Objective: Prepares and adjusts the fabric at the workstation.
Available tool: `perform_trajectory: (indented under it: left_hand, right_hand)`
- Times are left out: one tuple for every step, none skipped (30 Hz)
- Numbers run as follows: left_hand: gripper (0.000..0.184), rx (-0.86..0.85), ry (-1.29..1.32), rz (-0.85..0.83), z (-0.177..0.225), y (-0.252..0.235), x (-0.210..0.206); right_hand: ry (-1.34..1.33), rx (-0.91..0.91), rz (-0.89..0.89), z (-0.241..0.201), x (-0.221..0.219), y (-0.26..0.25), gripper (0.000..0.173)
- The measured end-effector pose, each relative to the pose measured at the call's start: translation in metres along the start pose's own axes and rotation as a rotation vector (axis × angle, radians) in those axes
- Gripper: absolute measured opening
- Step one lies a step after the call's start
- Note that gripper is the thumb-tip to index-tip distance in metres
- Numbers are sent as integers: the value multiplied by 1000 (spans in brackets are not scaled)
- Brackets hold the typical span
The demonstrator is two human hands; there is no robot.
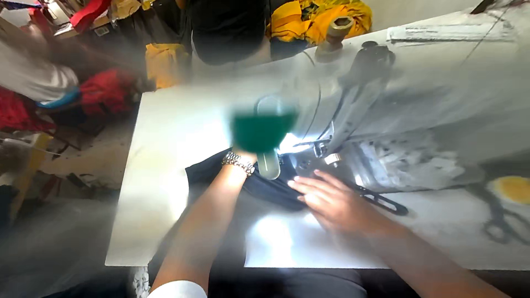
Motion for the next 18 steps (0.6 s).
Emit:
perform_trajectory:
  left_hand:
    - [44, -15, -20, -13, -1, -1, -1]
    - [41, -44, -42, -11, -5, -6, -5]
    - [38, -74, -59, -1, -12, -14, -13]
    - [37, -94, -64, 8, -17, -18, -18]
    - [36, -96, -60, 10, -19, -20, -19]
    - [37, -76, -41, 5, -19, -20, -17]
    - [39, -46, -4, 10, -15, -17, -10]
    - [42, -12, 47, 25, -8, -12, 0]
    - [43, 8, 103, 60, -3, -10, 7]
    - [43, 17, 150, 89, 0, -10, 11]
    - [43, 13, 176, 108, 0, -10, 12]
    - [42, -2, 185, 113, -1, -11, 11]
    - [41, -16, 188, 117, -6, -14, 5]
    - [39, -16, 186, 97, -14, -19, -5]
    - [38, 2, 188, 57, -20, -23, -13]
    - [38, 29, 203, 11, -23, -26, -18]
    - [38, 48, 198, -19, -24, -27, -21]
    - [38, 56, 167, -44, -24, -27, -22]
  right_hand:
    - [4, 0, 9, 0, 0, -1, 26]
    - [10, -2, 12, 0, 0, -2, 26]
    - [17, -7, 12, 1, 0, -3, 25]
    - [22, -12, 15, 1, 0, -4, 24]
    - [22, -19, 15, 1, -1, -6, 24]
    - [22, -28, 14, 1, -2, -7, 23]
    - [22, -35, 11, 0, -3, -8, 23]
    - [23, -43, 6, 0, -3, -9, 22]
    - [23, -49, 3, 0, -4, -10, 22]
    - [24, -53, 8, 0, -4, -10, 22]
    - [23, -51, 16, 0, -4, -10, 23]
    - [24, -47, 27, 0, -5, -9, 23]
    - [27, -42, 39, -1, -5, -9, 23]
    - [28, -38, 48, -1, -5, -9, 23]
    - [27, -33, 57, -2, -5, -9, 24]
    - [28, -31, 63, -2, -5, -8, 24]
    - [27, -32, 66, -2, -5, -8, 25]
    - [24, -34, 66, -1, -5, -7, 24]
Point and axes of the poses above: each hand's wrist, its own y-axis away from the middle knuckle, its own x-axis out of the back of the hand, z = x × y, the point moved 4 cm from there along -y, towards the middle knuckle, and after that the axes turned 7 degrees about -z, right-handed, at the moved point
